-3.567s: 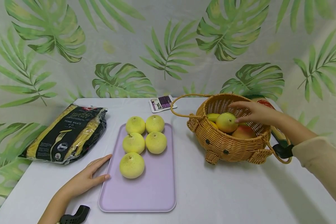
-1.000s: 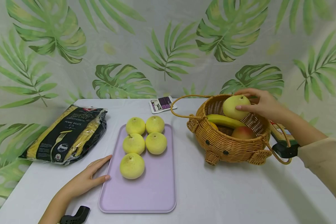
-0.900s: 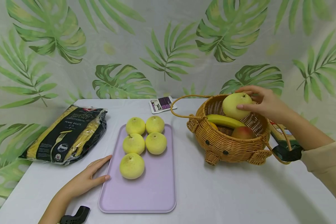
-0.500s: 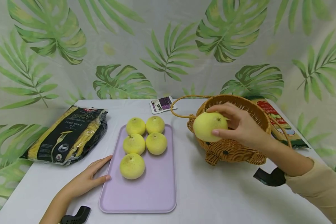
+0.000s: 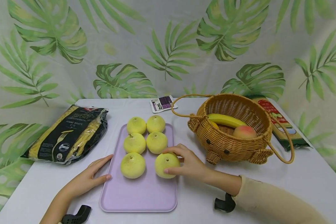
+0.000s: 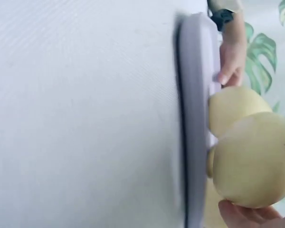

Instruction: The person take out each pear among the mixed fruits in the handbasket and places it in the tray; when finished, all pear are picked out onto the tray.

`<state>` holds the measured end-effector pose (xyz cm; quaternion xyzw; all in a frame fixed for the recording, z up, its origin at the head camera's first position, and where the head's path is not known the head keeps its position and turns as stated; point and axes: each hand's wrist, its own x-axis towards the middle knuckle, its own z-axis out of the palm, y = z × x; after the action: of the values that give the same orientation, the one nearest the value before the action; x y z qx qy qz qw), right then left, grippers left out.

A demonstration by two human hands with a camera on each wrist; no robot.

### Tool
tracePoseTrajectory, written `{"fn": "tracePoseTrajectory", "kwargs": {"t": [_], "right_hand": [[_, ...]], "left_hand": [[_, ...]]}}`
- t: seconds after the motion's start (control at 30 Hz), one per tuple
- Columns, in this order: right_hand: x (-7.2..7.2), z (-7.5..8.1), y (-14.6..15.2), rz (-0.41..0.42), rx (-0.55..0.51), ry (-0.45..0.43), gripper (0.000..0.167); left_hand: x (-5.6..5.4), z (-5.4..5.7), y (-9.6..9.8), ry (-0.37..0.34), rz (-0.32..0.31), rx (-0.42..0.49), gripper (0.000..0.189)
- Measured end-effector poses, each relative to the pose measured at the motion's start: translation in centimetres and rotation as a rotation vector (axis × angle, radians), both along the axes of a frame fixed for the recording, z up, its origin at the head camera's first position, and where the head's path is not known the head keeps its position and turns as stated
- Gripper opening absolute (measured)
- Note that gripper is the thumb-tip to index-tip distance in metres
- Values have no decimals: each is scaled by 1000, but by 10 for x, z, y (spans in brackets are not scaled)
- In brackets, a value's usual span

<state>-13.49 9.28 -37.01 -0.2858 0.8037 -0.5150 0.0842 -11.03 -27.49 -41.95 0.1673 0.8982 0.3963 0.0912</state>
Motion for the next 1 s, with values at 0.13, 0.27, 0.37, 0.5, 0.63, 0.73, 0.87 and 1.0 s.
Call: {"fn": "tracePoseTrajectory", "kwargs": {"t": [0.13,0.27,0.37,0.5,0.63,0.73,0.87,1.0], "right_hand": [[1,-13,-14,-46,42,5,53],[3,-16,-22,-78,72,-5,56],[3,-15,-25,-69,91,-23,60],[2,-14,-21,-14,124,-53,64],[2,-13,-19,27,119,-59,67],[3,-15,-22,25,97,-42,66],[3,-16,-25,10,94,-16,68],[4,-11,-22,12,110,-5,70]], "left_hand": [[0,-1,-1,1,-1,-2,69],[-1,-2,-3,3,-2,-5,68],[0,-1,-3,5,1,-7,68],[1,0,-2,6,2,-12,68],[2,0,-2,7,2,-13,68],[2,0,-2,9,-1,-15,69],[1,0,-2,8,0,-19,69],[1,5,-1,19,-1,-35,70]]}}
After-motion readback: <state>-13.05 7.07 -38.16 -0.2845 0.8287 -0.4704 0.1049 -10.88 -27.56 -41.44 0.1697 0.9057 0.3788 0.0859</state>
